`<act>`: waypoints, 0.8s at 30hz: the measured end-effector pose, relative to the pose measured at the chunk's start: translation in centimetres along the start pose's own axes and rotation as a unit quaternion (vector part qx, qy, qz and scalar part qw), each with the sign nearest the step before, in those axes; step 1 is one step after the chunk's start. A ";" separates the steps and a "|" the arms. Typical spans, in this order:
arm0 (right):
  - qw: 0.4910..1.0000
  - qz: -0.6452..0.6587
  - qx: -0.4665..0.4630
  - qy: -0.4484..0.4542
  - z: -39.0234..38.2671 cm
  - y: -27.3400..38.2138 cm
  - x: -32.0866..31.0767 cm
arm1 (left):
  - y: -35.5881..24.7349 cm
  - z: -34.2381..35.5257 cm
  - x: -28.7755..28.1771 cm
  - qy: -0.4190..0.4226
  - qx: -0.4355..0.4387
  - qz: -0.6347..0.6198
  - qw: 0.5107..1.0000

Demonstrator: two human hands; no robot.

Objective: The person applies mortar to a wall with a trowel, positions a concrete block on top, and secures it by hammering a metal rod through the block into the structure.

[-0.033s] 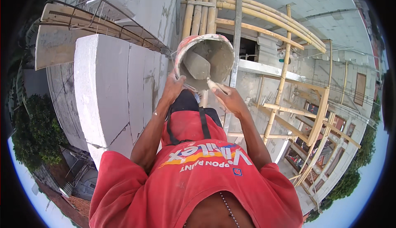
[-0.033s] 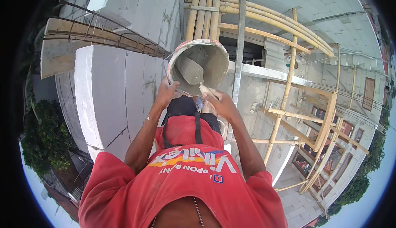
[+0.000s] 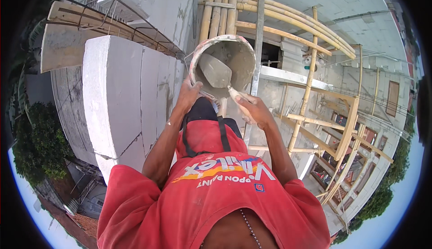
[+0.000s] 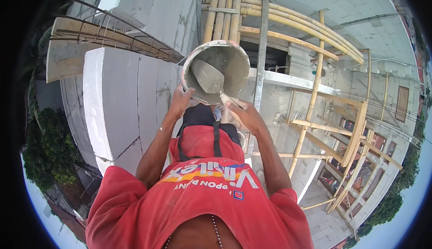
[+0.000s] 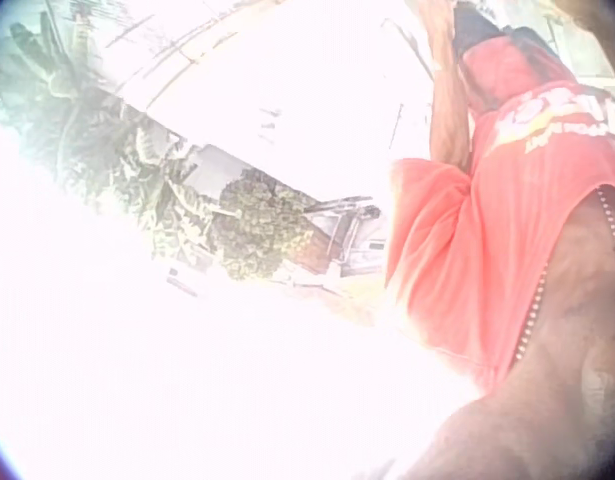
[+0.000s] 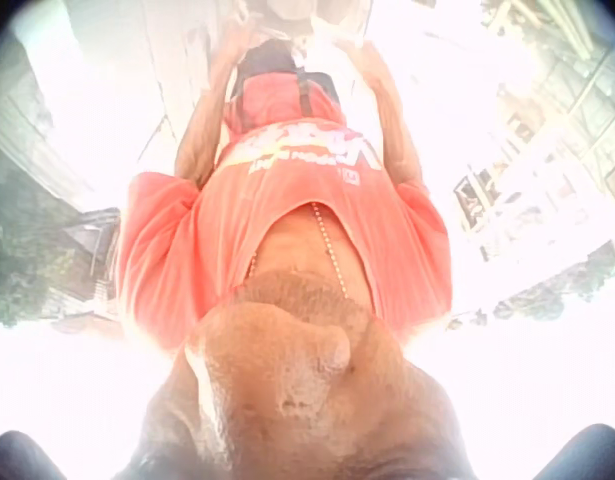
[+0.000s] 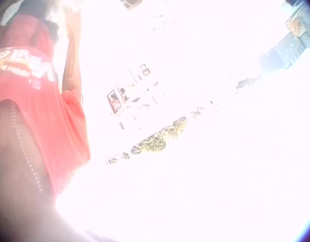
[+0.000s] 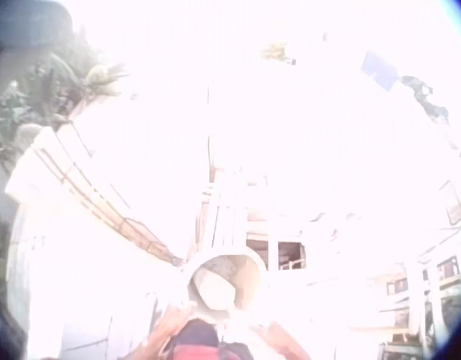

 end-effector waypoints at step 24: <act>0.637 -0.601 -0.380 -0.298 9.8 42.8 1.6 | -0.7 0.4 -0.8 -0.035 -0.052 -0.268 0.961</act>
Point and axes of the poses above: each hand's wrist, its own z-axis towards the middle knuckle, its own x-axis out of the palm, y = z × x, the point moved 4 cm from there along z, towards the middle knuckle, and after that the axes turned 10 degrees about y, right-handed, at the moved point
